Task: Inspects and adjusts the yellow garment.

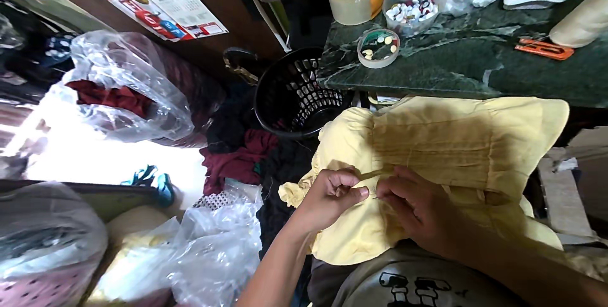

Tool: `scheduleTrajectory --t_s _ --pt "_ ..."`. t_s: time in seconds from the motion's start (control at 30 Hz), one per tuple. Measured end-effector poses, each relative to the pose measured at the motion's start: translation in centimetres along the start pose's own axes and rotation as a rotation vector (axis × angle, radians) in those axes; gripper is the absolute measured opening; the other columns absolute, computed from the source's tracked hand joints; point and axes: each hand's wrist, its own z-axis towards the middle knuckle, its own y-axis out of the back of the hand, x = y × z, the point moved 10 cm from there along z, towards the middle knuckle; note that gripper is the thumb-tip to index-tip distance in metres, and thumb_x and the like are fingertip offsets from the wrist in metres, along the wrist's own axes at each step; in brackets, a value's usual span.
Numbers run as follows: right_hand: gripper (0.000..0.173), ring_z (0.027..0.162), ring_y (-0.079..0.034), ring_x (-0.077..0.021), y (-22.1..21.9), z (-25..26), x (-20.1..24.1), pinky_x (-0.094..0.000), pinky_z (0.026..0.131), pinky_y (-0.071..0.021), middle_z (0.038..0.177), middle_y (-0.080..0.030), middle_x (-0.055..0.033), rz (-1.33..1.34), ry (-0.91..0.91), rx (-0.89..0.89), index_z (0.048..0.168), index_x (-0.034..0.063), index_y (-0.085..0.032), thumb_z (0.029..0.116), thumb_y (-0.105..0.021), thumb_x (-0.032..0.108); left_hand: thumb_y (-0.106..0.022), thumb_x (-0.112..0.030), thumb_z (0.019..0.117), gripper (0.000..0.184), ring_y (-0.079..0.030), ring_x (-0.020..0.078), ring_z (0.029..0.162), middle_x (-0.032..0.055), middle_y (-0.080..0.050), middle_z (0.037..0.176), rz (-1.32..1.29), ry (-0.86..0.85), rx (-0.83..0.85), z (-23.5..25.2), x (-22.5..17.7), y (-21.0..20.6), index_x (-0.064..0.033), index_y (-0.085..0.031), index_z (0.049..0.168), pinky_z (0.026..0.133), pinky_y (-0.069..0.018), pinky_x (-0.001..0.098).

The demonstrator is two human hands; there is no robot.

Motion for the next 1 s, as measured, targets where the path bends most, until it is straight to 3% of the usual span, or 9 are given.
scheduleTrajectory --t_s 0.23,0.63,0.77,0.9,1.0 --pt "0.019 0.077 -0.057 -0.0087 0.0 -0.2 -0.2 -0.0189 0.069 -0.0500 0.086 -0.059 -0.0053 0.042 -0.001 -0.008 0.100 0.0073 -0.071 0.0997 -0.053 0.012 -0.066 -0.014 0.0930 0.016 -0.061 -0.0016 0.086 -0.0108 -0.065 0.085 -0.031 -0.017 0.013 0.0 0.0 -0.2 -0.0130 -0.068 0.077 0.078 -0.0505 0.0197" --pt "0.016 0.079 -0.059 -0.0112 -0.3 0.0 -0.1 -0.0214 0.071 -0.0514 0.087 -0.060 -0.0063 0.044 -0.001 0.006 0.097 0.0056 -0.068 0.0985 -0.053 0.010 -0.067 -0.017 0.0931 0.017 -0.062 -0.0002 0.090 -0.0089 -0.066 0.086 -0.005 -0.064 0.011 -0.1 -0.2 -0.2 -0.0106 -0.068 0.077 0.082 -0.0518 0.0211" --pt "0.014 0.075 -0.060 -0.0150 -0.1 -0.1 0.7 -0.0232 0.068 -0.0527 0.085 -0.061 -0.0083 -0.065 0.080 -0.055 0.094 0.0048 -0.068 0.0948 -0.055 0.007 -0.066 -0.015 0.0933 0.017 -0.062 -0.0008 0.086 -0.0089 -0.065 0.084 -0.005 -0.051 0.014 -0.1 -0.1 -0.3 -0.0103 -0.068 0.077 0.079 -0.0515 0.0202" --pt "0.016 0.076 -0.062 -0.0151 0.1 -0.4 1.0 -0.0231 0.069 -0.0533 0.085 -0.063 -0.0082 -0.121 0.137 -0.099 0.095 0.0058 -0.069 0.0966 -0.054 0.008 -0.066 -0.016 0.0930 0.017 -0.062 -0.0018 0.085 -0.0102 -0.066 0.084 -0.005 -0.034 0.030 0.1 0.1 -0.2 -0.0117 -0.068 0.076 0.079 -0.0517 0.0202" --pt "0.016 0.081 -0.065 -0.0147 0.5 -0.5 0.9 -0.0224 0.073 -0.0548 0.089 -0.067 -0.0077 -0.124 0.152 -0.100 0.098 0.0073 -0.071 0.0996 -0.056 0.014 -0.068 -0.016 0.0910 0.017 -0.061 -0.0033 0.079 -0.0111 -0.065 0.081 0.016 -0.002 0.013 0.4 0.0 0.0 -0.0127 -0.068 0.074 0.073 -0.0508 0.0178"
